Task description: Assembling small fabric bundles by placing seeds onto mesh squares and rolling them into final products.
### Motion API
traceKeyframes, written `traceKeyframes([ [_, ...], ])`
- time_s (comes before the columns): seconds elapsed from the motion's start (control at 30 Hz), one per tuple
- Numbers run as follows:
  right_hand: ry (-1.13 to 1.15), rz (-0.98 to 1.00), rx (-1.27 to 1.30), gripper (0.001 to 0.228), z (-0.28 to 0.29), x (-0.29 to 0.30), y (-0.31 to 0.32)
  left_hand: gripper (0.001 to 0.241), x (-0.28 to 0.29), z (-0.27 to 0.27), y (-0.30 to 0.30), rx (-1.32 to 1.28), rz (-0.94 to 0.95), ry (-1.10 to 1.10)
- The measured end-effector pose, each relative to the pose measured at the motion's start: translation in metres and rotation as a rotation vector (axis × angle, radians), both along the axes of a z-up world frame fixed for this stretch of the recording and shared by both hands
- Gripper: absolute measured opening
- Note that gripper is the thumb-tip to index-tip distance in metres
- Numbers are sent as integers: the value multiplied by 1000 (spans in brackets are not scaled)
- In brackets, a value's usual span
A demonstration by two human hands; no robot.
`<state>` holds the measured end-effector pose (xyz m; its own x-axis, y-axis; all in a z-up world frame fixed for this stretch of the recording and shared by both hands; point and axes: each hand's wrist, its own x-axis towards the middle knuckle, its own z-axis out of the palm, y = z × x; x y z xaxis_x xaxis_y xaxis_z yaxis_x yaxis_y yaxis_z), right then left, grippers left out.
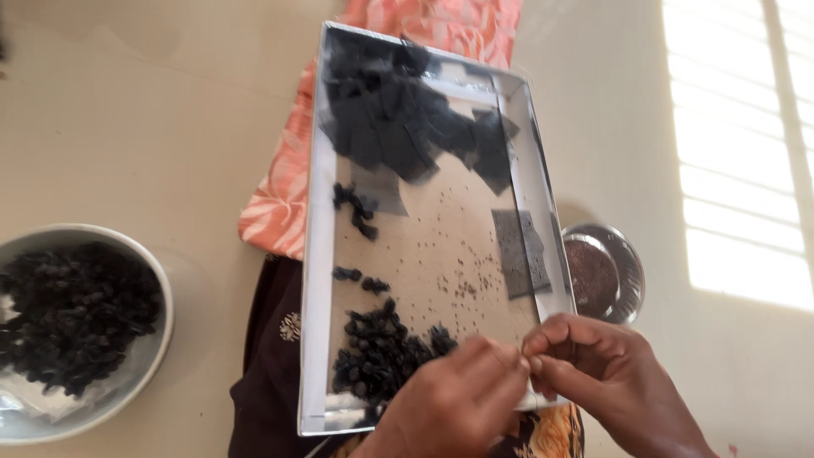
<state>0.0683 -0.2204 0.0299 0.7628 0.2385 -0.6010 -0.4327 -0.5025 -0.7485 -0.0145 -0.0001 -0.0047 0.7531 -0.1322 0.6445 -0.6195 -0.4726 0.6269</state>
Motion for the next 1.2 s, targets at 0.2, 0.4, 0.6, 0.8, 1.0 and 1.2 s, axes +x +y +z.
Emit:
traceKeyframes([
  [0.2,322,-63,193,4,-17,15,-11,13,-4,-7,1,117,-101,-92],
  [0.4,-22,51,158,10,-23,8,-22,21,6,-8,-3,-1357,-317,1126],
  [0.6,-546,337,154,15,5,-12,17,22,4,-28,-7,-1430,-371,1070],
  [0.8,-168,40,151,12,2,-9,19,18,-4,1,8,-254,-22,151],
  [1.0,158,-63,289,9,-36,3,-26,22,-7,-5,4,-122,-61,71],
  [1.2,-55,5,325,14,-11,0,-12,32,4,-24,-1,-1477,-390,1054],
])
